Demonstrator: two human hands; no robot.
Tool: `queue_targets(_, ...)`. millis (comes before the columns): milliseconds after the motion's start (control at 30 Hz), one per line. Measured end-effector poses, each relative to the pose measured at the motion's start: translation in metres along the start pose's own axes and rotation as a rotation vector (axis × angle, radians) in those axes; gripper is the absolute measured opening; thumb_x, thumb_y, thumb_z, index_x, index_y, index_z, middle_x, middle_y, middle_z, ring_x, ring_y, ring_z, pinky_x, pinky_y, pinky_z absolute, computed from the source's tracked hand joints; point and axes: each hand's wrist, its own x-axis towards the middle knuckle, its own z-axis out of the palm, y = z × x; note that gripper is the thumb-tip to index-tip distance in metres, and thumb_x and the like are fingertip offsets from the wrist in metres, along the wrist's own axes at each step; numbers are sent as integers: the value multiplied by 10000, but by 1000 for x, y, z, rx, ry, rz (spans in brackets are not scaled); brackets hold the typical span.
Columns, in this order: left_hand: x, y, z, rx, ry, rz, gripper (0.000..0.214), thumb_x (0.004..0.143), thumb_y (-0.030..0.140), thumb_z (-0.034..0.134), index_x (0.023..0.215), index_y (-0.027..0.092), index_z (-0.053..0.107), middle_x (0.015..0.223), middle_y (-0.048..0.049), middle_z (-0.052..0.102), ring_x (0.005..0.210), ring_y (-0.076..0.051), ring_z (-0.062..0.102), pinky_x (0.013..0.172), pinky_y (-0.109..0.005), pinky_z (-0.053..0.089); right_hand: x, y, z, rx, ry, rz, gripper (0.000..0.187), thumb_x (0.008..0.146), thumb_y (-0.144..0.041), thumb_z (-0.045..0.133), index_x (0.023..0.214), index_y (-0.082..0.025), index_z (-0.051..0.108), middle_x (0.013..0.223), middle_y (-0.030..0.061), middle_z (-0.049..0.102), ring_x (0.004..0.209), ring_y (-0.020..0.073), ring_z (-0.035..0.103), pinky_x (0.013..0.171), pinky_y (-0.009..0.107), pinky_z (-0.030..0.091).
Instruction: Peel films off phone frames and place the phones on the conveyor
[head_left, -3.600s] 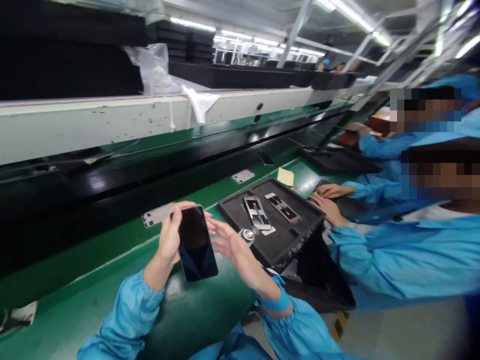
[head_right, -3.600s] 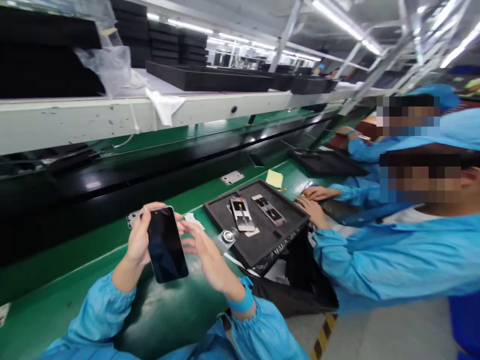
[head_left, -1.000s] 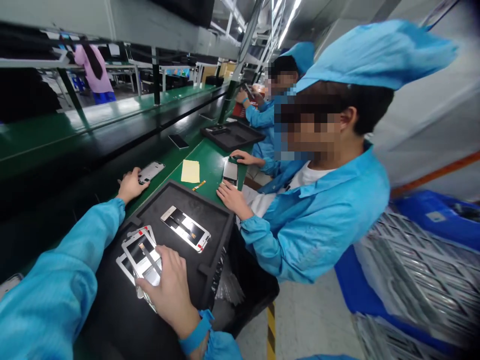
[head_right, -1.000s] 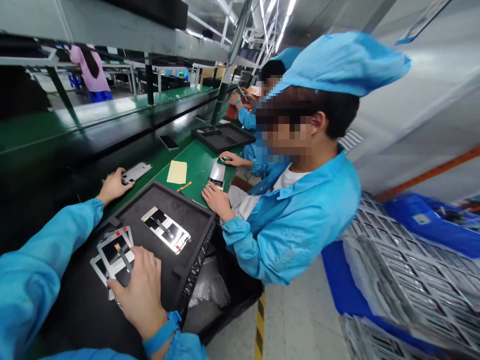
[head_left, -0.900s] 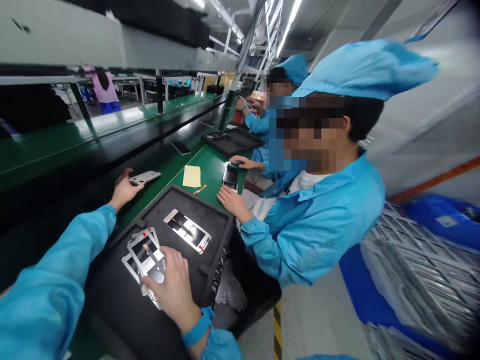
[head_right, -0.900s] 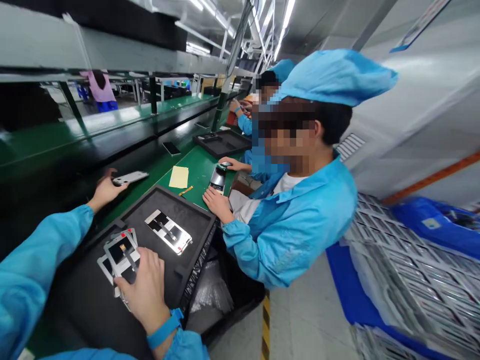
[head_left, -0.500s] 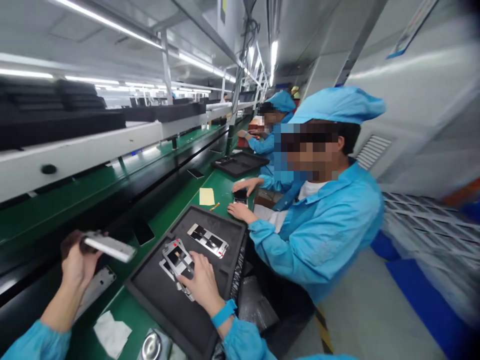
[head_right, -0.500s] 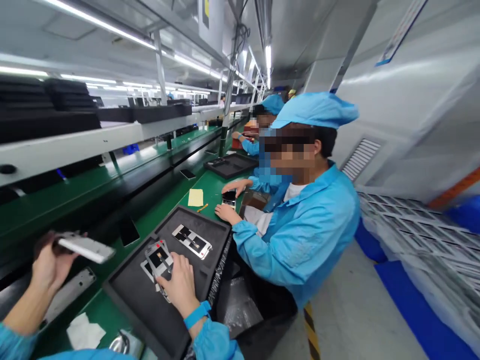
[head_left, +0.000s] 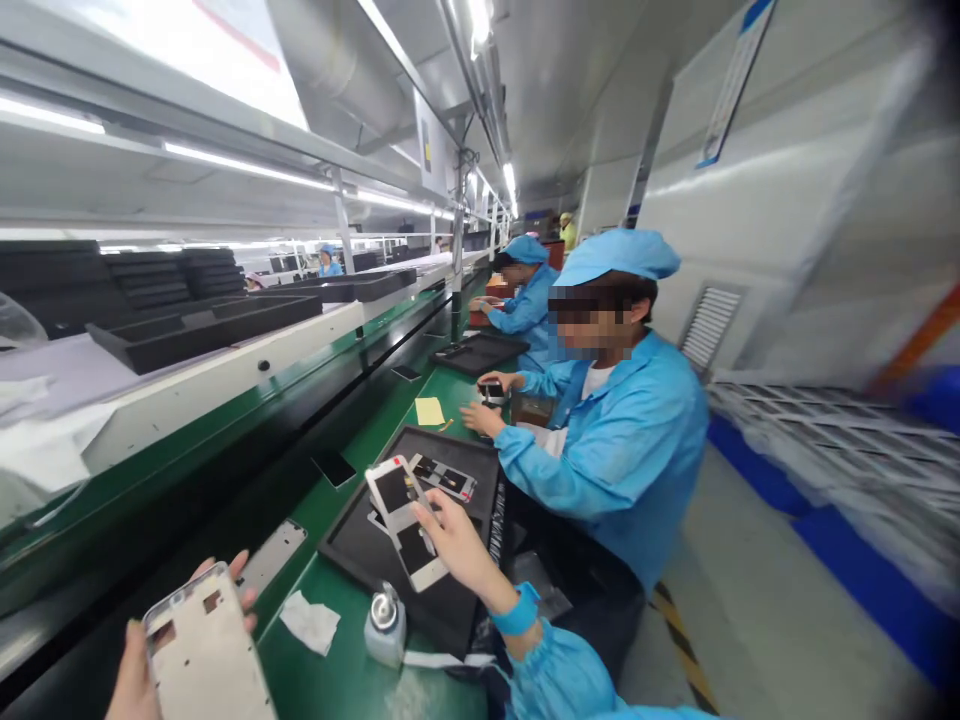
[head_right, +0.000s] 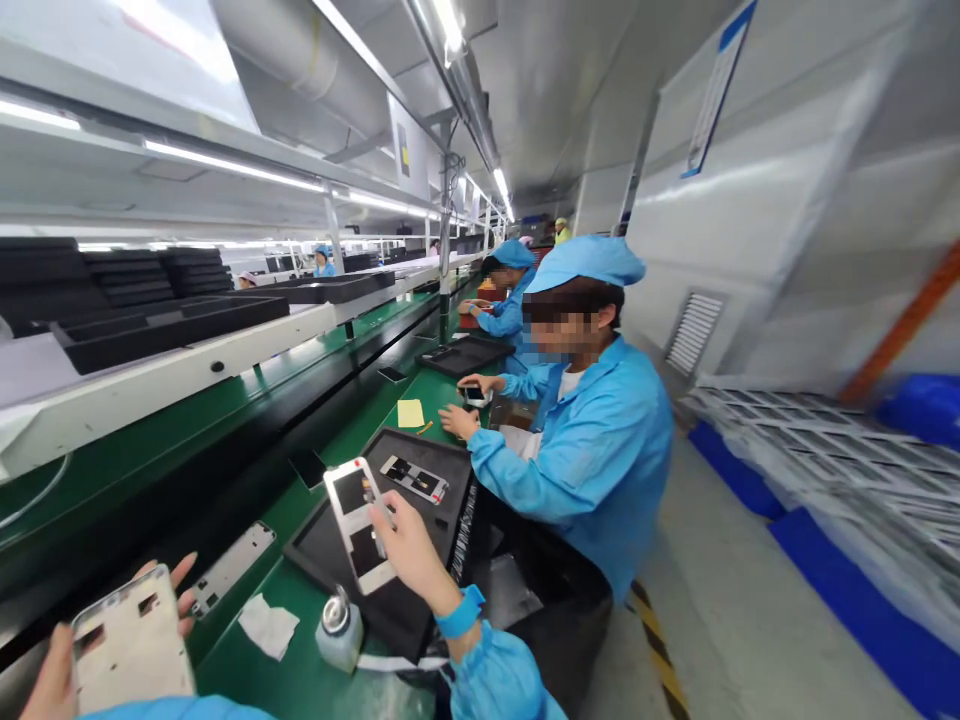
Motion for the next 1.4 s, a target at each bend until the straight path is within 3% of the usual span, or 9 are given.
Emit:
queue_targets(133,-22,-32,56,-120,-88,-102,821,880,798,669,1622,490,502,1296,-37,817,953,-334,812,783,-412,675,-48,-42,44,325,-145,-86,581,996,-795,545,1018,-218,613,788,5,685,645,163,634,599,267,500)
queue_targets(267,-37,-54,77,-120,-200,-139,825,846,802,736,1568,425,607,1002,-102,827,751,-302,767,677,-401,619,-75,-69,79,331,-159,-134,559,1025,-746,562,1099,-202,669,811,15,697,615,136,615,575,247,512)
queue_targets(367,-36,-62,75,-41,-192,-20,798,907,799,668,1593,400,581,1060,-103,822,911,-316,792,744,-397,642,-82,-86,80,385,-156,-152,612,1042,-719,549,1390,-224,637,1063,72,749,540,101,566,476,238,487)
queue_targets(467,-30,-71,69,162,-211,164,761,966,801,564,1589,365,590,1379,-119,757,1105,-355,779,940,-486,654,-82,-101,69,409,-202,-163,618,1037,-697,571,1494,-285,629,1430,123,675,570,103,606,483,277,546)
queue_targets(567,-22,-78,61,387,-291,332,813,994,815,476,1639,322,522,1651,-139,556,1297,-403,706,1101,-575,590,-78,-112,64,389,-185,-215,569,1027,-683,610,1425,-287,700,1501,111,666,946,220,769,839,401,682)
queue_targets(700,-19,-80,52,701,-326,553,751,1070,706,426,1703,301,416,1793,-133,334,1559,-404,479,1303,-612,386,-73,-117,72,432,-79,-236,541,1017,-666,657,1364,-253,705,1446,118,712,1370,292,669,1219,542,514)
queue_targets(867,-17,-74,47,930,-455,764,720,1120,582,417,1760,293,256,1837,-135,197,1664,-370,299,1354,-579,311,-67,-122,87,509,48,-228,436,968,-650,733,1010,-216,717,1199,109,779,1187,269,742,1121,502,582)
queue_targets(1100,-17,-68,43,1023,-465,809,712,1130,526,437,1762,277,222,1826,-164,192,1682,-357,261,1369,-537,301,-67,-125,93,537,105,-216,410,925,-560,817,1094,-220,664,1184,109,796,1165,260,767,1093,479,592)
queue_targets(1400,-25,-43,40,1000,-535,898,700,1122,582,405,1723,231,330,1786,-187,293,1658,-377,314,1365,-552,311,-65,-136,94,499,43,-419,275,1066,-501,637,959,-254,581,1044,40,671,1040,218,721,1006,427,589)
